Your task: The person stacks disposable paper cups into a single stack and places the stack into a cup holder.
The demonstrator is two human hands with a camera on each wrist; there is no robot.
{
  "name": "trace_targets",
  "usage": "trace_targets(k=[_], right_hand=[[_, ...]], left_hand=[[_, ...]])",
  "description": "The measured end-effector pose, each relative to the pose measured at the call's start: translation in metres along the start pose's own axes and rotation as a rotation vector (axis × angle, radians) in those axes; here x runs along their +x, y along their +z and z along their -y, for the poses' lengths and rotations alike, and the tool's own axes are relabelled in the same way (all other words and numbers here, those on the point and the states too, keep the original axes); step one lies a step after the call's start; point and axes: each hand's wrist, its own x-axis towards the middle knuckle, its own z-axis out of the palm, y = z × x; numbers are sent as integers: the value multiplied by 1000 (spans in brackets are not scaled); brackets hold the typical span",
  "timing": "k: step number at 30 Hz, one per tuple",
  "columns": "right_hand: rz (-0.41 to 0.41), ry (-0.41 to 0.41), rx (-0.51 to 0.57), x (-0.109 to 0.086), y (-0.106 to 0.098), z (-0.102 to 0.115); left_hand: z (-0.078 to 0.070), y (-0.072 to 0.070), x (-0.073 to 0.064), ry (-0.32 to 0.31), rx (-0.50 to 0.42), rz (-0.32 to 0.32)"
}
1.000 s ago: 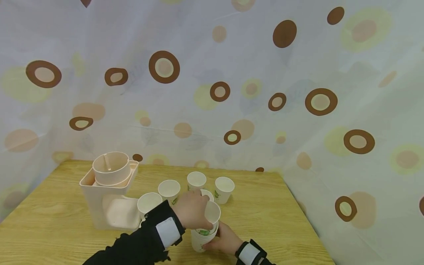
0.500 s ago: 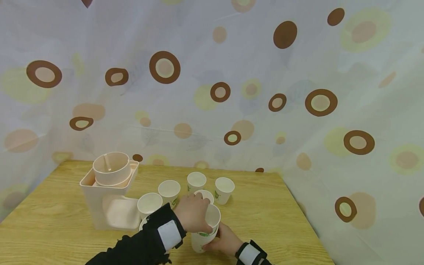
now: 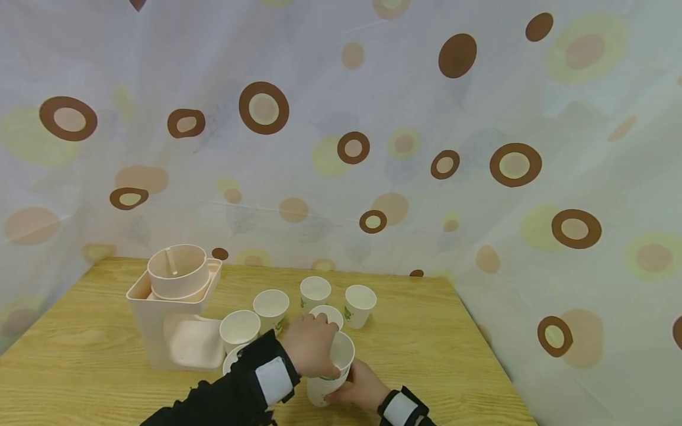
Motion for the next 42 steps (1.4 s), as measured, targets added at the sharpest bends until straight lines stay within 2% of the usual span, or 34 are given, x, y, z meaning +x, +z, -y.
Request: trace_targets(k=[12,31,42], right_hand=[[15,9,2,2,-1,-4],[15,19,-9,2,-1,-1],[-22,2,-72,1,1,-2]], left_hand=[[2,7,0,28,-10,-11],[4,11,3,16,-54,48],[3,14,7,-9,-58,85]])
